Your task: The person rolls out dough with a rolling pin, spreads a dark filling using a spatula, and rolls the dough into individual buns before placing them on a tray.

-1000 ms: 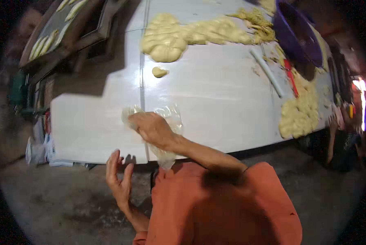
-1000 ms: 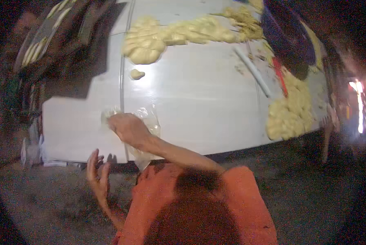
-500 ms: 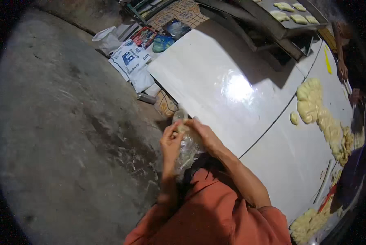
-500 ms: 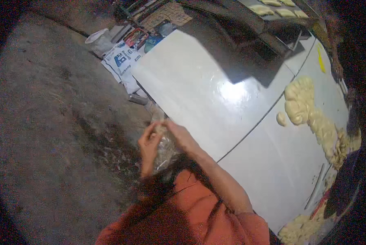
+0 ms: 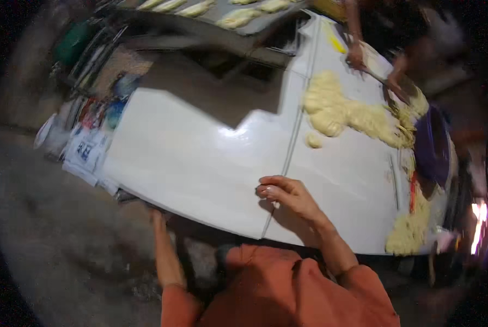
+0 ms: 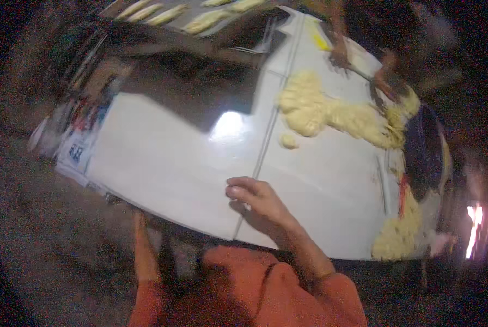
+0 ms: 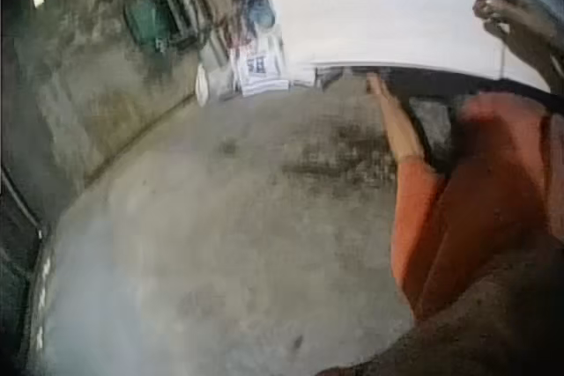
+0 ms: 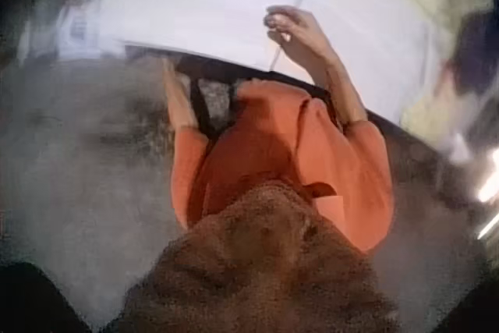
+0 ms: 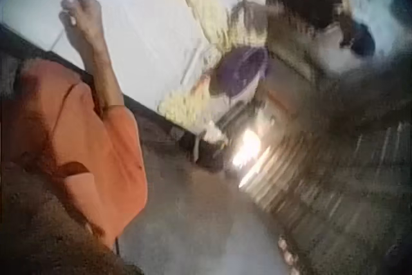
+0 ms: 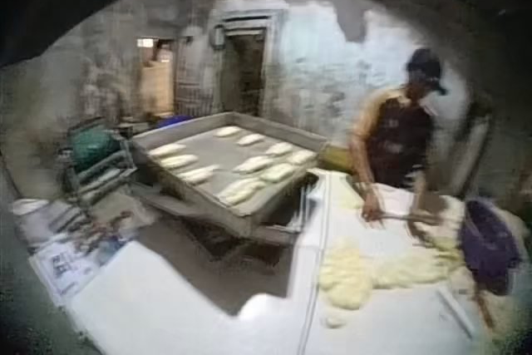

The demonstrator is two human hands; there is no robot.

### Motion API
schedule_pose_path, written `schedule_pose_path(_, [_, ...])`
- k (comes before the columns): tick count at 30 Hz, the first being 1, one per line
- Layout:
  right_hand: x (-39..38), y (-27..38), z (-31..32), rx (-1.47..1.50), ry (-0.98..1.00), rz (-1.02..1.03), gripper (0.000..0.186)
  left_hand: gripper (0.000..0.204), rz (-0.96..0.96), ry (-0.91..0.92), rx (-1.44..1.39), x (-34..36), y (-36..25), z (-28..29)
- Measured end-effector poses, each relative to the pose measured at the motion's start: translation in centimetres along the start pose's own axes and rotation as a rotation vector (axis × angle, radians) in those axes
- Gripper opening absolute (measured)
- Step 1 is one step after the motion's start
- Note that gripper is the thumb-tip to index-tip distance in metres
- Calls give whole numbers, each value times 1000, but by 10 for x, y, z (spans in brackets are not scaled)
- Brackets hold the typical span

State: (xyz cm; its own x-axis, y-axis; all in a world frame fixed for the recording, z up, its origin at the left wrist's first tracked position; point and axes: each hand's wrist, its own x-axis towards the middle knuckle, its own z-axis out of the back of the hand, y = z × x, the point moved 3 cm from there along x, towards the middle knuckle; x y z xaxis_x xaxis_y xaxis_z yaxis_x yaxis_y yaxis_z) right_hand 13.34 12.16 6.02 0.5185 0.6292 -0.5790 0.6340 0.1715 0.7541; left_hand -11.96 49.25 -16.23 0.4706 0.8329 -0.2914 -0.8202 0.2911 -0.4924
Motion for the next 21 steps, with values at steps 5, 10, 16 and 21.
schedule_pose_path(5, [-27,18,59,22,-379,237,35,49,49,86,277,7,7,4])
schedule_pose_path(10, [-11,38,143,-378,-980,411,45,51,40,183,437,16,8,2])
schedule_pose_path(16, [45,59,157,-932,-1184,271,63,53,61,263,558,2,24,39])
schedule_pose_path(21, [52,66,156,-557,-1049,336,45,51,-167,124,215,-37,22,86])
